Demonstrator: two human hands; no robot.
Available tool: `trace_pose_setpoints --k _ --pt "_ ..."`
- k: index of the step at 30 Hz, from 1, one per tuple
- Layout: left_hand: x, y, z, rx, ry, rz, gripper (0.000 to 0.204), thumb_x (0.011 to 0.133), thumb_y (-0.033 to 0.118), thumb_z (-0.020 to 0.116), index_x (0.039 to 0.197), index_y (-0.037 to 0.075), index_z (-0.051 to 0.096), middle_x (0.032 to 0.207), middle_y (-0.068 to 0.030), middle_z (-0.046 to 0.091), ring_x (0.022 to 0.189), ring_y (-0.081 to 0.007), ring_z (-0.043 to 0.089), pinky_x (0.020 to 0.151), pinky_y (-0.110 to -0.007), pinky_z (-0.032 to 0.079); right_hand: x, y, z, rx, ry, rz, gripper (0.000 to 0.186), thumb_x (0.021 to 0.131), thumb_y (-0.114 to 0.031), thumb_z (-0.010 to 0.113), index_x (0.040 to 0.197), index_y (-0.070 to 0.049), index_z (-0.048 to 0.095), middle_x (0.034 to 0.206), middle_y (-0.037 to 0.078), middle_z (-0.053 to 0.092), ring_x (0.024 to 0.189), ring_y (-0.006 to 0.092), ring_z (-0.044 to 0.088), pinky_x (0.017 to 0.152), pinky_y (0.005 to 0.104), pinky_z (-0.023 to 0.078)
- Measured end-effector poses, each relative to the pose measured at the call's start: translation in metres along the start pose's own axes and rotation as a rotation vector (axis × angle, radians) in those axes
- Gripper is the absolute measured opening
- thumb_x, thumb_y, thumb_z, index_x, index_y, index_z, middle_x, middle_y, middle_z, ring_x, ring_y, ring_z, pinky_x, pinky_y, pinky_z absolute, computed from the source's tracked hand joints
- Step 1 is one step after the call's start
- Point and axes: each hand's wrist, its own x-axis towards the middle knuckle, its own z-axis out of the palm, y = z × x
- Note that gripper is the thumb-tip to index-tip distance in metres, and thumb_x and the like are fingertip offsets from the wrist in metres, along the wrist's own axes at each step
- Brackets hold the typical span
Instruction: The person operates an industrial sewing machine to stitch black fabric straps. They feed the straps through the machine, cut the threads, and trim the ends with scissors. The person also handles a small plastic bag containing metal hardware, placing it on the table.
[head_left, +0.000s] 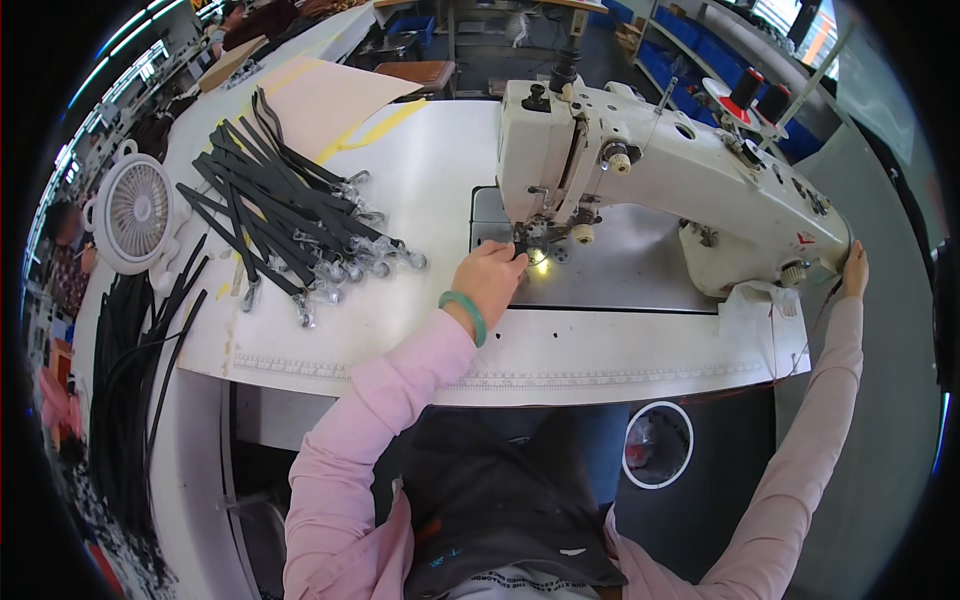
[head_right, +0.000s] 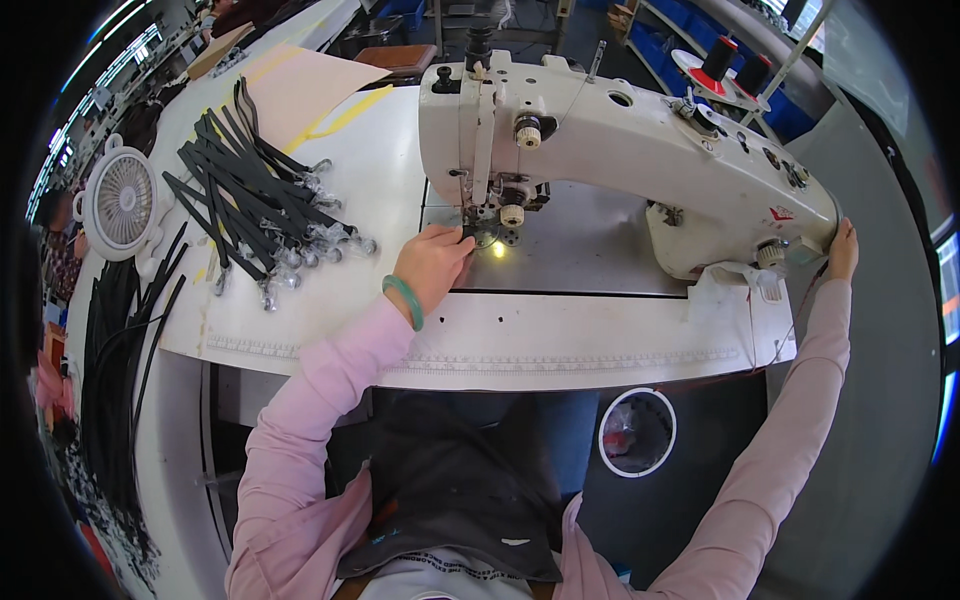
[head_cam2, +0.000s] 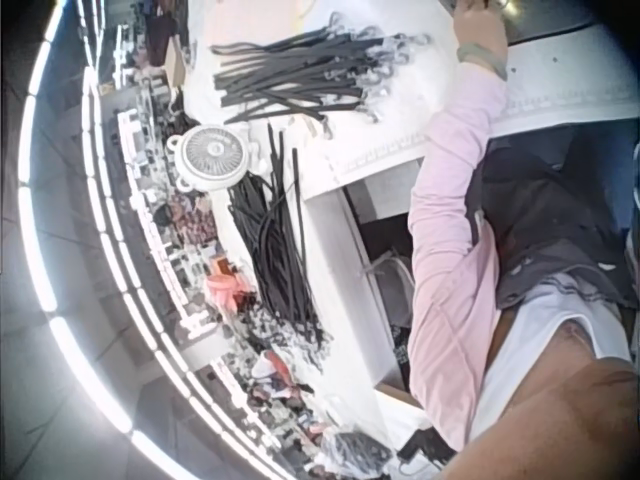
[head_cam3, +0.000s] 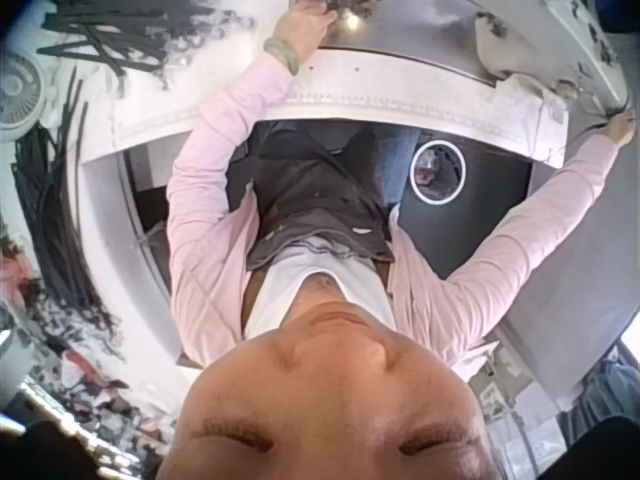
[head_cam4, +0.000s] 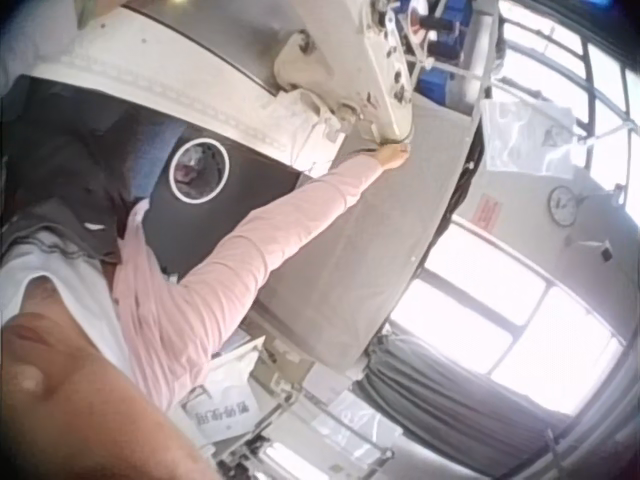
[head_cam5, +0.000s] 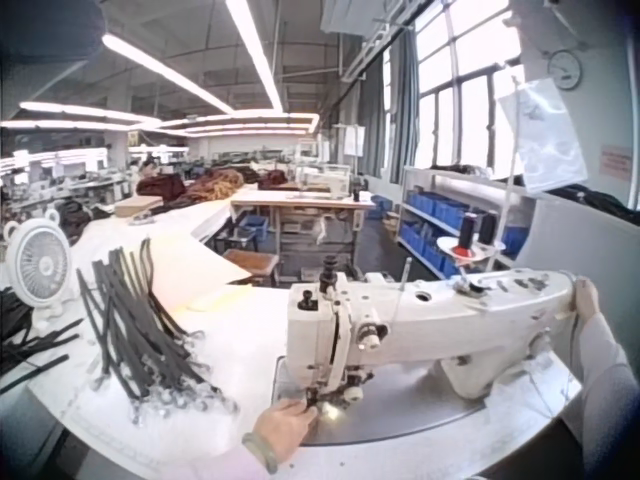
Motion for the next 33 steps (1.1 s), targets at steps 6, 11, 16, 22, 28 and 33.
trace_pose_setpoints --k 6,11,16,22,28,33 --pt "-0.005 -0.006 0.009 0.035 0.062 -0.003 0.020 0.068 0.004 0.062 0.088 0.002 0.062 0.092 -0.0131 0.063 0.087 -0.0256 0.058 0.078 -0.032 0.048 -0.035 0.002 0.029 0.268 -0.026 0.205 0.047 0.092 -0.041 0.039 0.102 0.002 0.055 0.084 0.009 0.060 0.076 0.0157 0.058 0.066 0.0267 0.046" --pt "-0.003 -0.008 0.011 0.074 0.026 0.014 0.020 0.068 0.005 0.062 0.087 0.003 0.062 0.091 -0.0122 0.063 0.087 -0.0242 0.058 0.079 -0.031 0.048 -0.075 -0.003 0.042 0.603 0.042 0.402 0.051 0.092 -0.042 0.037 0.107 0.005 0.053 0.094 0.016 0.060 0.086 0.0191 0.057 0.076 0.0281 0.044" --pt "-0.002 -0.003 0.003 0.081 -0.051 -0.026 0.016 0.076 0.007 0.053 0.089 0.003 0.062 0.090 -0.0102 0.062 0.093 -0.0241 0.055 0.081 -0.032 0.046 -0.039 -0.008 0.030 0.267 0.171 0.142 0.053 0.092 -0.042 0.037 0.108 0.006 0.052 0.096 0.017 0.060 0.083 0.0213 0.058 0.073 0.0300 0.045" --pt "-0.003 -0.006 0.008 0.027 0.009 -0.024 0.014 0.077 0.008 0.054 0.086 0.003 0.062 0.088 -0.0100 0.062 0.091 -0.0243 0.056 0.079 -0.032 0.047 -0.001 -0.004 0.012 0.033 -0.134 0.221 0.051 0.091 -0.043 0.039 0.106 0.003 0.055 0.093 0.014 0.060 0.079 0.0189 0.058 0.065 0.0310 0.046" --pt "0.000 -0.006 0.012 -0.015 0.043 -0.012 0.014 0.074 0.007 0.054 0.086 0.003 0.062 0.087 -0.0101 0.061 0.090 -0.0245 0.056 0.079 -0.032 0.047 -0.048 0.012 0.020 0.582 0.034 0.322 0.047 0.091 -0.043 0.040 0.110 -0.002 0.052 0.093 0.008 0.058 0.078 0.0144 0.056 0.062 0.0260 0.044" --pt "-0.004 -0.006 0.002 0.094 -0.037 -0.047 0.015 0.073 0.006 0.054 0.086 0.004 0.061 0.087 -0.0094 0.062 0.090 -0.0244 0.056 0.079 -0.032 0.047 -0.082 -0.045 0.035 0.630 -0.001 0.446 0.049 0.092 -0.043 0.038 0.109 0.002 0.051 0.095 0.011 0.058 0.084 0.0151 0.055 0.072 0.0270 0.044"
